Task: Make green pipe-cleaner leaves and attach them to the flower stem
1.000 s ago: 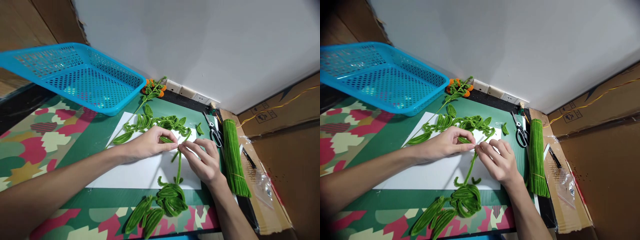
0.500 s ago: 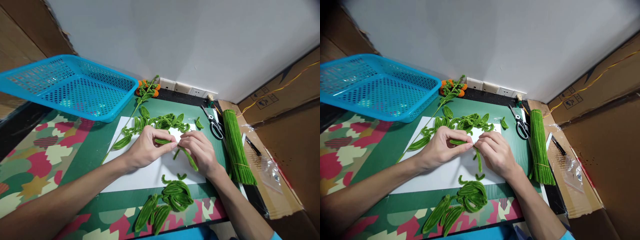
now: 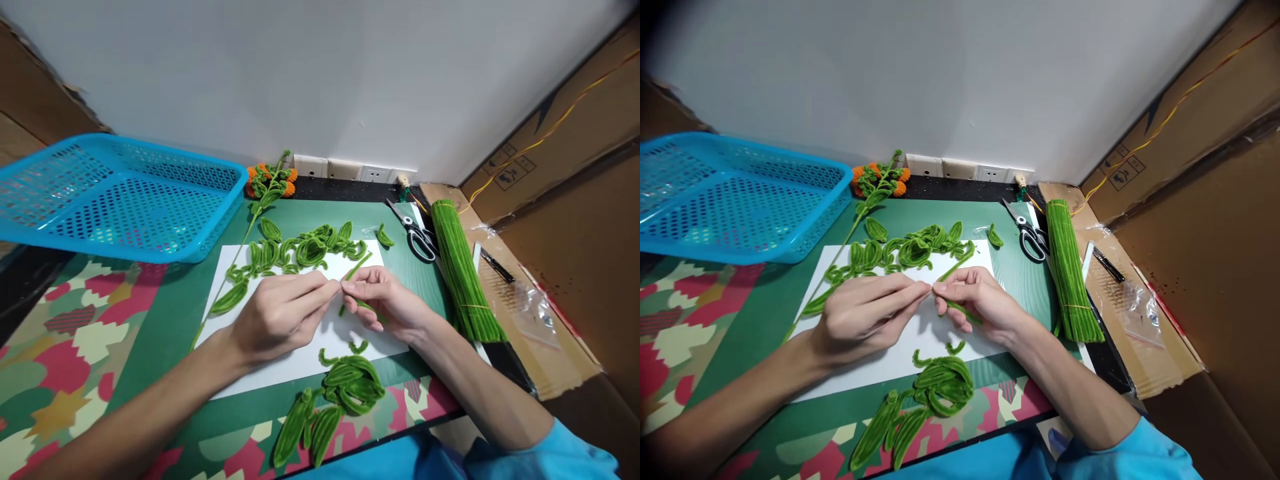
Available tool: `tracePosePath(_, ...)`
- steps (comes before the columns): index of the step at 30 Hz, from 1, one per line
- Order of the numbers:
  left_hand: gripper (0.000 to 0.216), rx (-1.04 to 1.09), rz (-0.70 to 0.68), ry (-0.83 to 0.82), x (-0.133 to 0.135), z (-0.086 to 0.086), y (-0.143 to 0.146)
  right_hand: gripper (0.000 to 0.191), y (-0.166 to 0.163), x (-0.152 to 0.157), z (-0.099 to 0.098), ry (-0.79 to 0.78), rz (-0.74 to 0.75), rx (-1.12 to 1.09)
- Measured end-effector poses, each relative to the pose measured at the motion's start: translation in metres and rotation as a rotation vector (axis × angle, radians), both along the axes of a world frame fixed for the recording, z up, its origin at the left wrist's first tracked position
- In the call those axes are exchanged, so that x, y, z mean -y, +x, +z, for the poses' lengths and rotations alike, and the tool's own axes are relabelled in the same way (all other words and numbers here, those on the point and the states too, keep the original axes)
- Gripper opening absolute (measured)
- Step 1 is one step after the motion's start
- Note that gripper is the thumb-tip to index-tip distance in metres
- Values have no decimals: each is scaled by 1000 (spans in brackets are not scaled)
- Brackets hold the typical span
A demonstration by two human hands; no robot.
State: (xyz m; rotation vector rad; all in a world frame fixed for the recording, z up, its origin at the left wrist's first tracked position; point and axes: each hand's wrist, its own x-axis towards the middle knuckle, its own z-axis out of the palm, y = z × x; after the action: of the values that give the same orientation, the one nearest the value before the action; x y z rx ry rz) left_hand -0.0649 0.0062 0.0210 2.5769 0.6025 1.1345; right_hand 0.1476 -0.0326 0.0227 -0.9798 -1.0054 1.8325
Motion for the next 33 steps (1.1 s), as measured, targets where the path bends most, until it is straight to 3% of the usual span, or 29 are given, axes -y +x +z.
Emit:
tracePosePath(2,18,43,25,-188,0,1,4,32,6,1,1,246,-72,176)
tracePosePath(5,14,131,74,-619,1,6,12,14,15,4,0,862,-223,675)
tracePosePath(7,20,169,43,-899,0,8,16,21,19,5,-2,1192,-269,944)
tracePosePath(11,32,245,-51,-1241,-1,9,17,24,22,4,-4,1490,-276,1171)
tracePosePath(15,32,241,-158,-1420,-5,11,12,21,22,4,-2,1624,-265,1201)
tracePosePath(20,28,69,-235,-1570,-11,14,6,25,26,3,2,1765,-221,1246)
tracePosePath(27,22,-44,-180,-1184,-19,16,6,20,28,1,-7,1638,-175,1097)
tracePosePath(33,13,71,-66,-906,-11,11,7,16,18,4,-13,1374,-255,878)
